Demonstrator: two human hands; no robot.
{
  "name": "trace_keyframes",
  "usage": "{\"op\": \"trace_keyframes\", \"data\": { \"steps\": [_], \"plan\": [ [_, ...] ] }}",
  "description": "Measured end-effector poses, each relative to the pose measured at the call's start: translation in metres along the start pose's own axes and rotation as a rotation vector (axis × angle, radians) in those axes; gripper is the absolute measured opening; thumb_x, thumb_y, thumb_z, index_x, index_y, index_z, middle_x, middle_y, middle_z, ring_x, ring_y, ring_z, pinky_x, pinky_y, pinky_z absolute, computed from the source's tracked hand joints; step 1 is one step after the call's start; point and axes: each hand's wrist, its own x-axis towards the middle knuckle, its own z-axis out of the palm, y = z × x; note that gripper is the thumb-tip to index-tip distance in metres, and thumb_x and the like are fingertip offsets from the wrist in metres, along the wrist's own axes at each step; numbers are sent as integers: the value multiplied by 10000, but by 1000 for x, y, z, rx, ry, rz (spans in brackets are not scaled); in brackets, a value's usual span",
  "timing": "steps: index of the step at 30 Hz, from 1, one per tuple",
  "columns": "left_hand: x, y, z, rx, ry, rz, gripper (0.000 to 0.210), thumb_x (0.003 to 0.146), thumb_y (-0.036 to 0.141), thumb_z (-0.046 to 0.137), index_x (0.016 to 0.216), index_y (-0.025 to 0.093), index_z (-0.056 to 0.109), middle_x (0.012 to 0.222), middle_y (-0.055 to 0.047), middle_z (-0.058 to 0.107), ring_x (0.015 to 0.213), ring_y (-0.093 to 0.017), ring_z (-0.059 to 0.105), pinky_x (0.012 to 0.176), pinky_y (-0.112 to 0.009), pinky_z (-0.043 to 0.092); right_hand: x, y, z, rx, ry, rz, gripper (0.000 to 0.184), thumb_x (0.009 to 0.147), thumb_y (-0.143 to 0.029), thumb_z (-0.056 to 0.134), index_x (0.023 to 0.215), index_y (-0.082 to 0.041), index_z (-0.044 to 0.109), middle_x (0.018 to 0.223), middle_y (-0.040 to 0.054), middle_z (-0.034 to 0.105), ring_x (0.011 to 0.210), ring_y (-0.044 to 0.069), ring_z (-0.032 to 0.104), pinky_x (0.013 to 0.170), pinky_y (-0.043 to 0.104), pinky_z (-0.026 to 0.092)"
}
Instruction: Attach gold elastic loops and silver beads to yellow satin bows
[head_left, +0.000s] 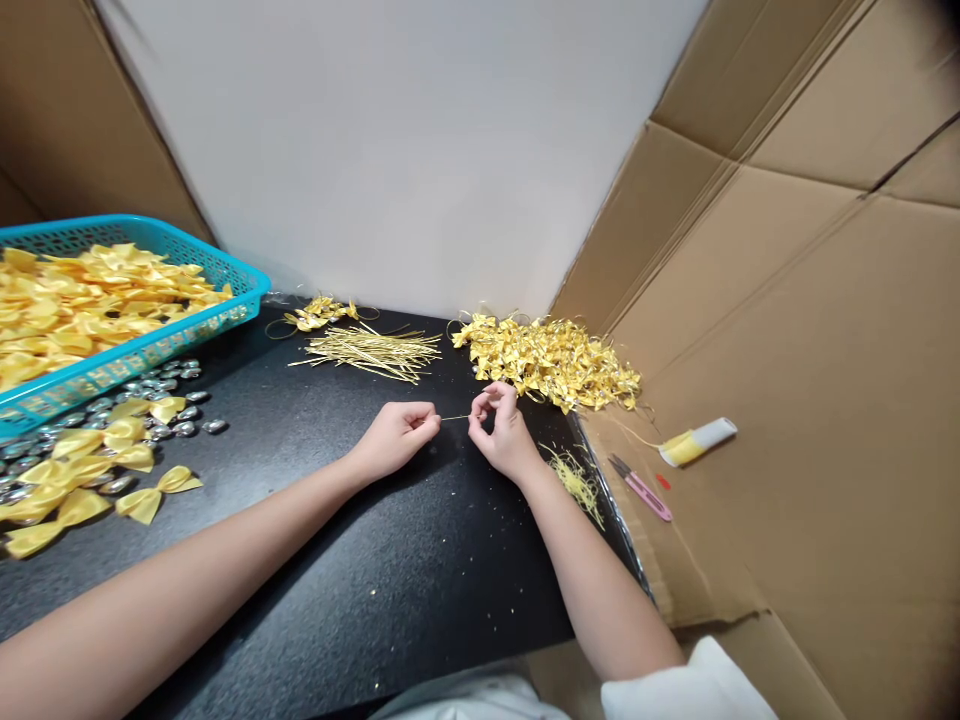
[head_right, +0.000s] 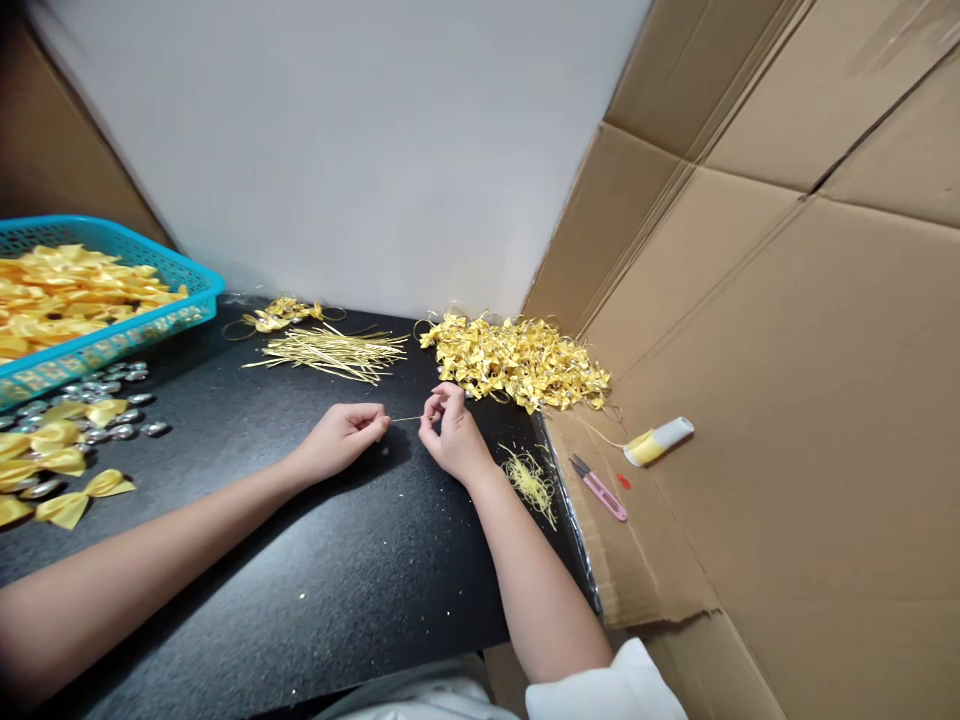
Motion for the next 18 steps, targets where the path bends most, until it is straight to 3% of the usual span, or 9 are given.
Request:
{"op": "trace_keyframes", "data": {
  "steps": [9, 12, 15, 18],
  "plan": [
    [-1, 3, -1, 22, 25, 21, 346, 805, 344, 437, 522, 205, 295, 506, 64, 265, 499, -95, 283, 483, -223, 235, -1, 3, 1, -53, -32, -15, 357, 788, -101, 466, 1058, -239, 278, 793, -34, 439, 675, 113, 493, 648, 251, 465],
    [-2, 4, -3, 39, 46, 34, 325, 828, 358, 453, 549, 195, 424, 520, 49, 378, 525, -118, 373, 514, -234, 313, -1, 1, 0, -66, -29, -22, 355, 793, -104, 467, 1056, -244, 275, 800, -34, 437, 681, 113, 495, 653, 253, 472],
    [-2, 8, -6, 74, 150, 106, 231, 828, 367, 513, 897, 172, 615, 884, -49, 633, 828, -204, 557, 748, -310, 456, -1, -5, 0, -55, -9, -56, 343, 806, -111, 477, 1050, -249, 280, 812, -30, 453, 687, 114, 510, 653, 254, 481],
    [-4, 15, -8, 74, 158, 253, 375, 853, 345, 527, 1184, 173, 563, 1264, -127, 586, 1167, -264, 514, 1014, -415, 389, -2, -12, 1, -40, 9, -111, 319, 820, -111, 488, 1032, -251, 296, 834, -17, 483, 697, 122, 530, 658, 266, 486]
  ]
}}
